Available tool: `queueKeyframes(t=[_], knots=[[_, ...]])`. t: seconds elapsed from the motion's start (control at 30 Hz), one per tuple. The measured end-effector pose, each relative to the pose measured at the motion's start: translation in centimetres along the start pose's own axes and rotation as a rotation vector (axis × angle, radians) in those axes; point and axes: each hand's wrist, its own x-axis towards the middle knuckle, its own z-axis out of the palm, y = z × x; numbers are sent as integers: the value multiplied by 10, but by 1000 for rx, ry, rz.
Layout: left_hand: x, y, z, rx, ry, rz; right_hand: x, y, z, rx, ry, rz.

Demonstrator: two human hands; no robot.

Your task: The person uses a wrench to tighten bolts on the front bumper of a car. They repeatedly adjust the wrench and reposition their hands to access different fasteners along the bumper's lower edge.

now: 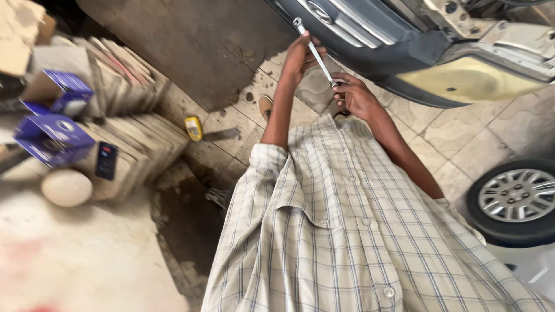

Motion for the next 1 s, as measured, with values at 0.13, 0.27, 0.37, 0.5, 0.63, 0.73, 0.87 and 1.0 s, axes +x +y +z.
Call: queueKeyframes(t=[0.13,0.27,0.37,0.5,0.63,0.73,0.87,1.0], knots=[[-43,55,-79,112,-95,42,36,25,40,114,105,-77],[-95,75,-127,120,-152,-19,46,52,66,233,113,-95],[-129,81,-139,216,-283,-26,43,61,84,114,219,-54],[-152,78,-133,197,-324,-23,30,57,90,153,260,-128],[-161,74,-130,73,-407,8,21,61,96,235,306,-153],[-149,75,-125,45,-407,4,22,59,96,271,340,-144],[-136,68,-124,23,-334,12,23,64,92,346,311,-158],[-110,80,-124,-1,-153,-9,45,43,91,334,300,-162]])
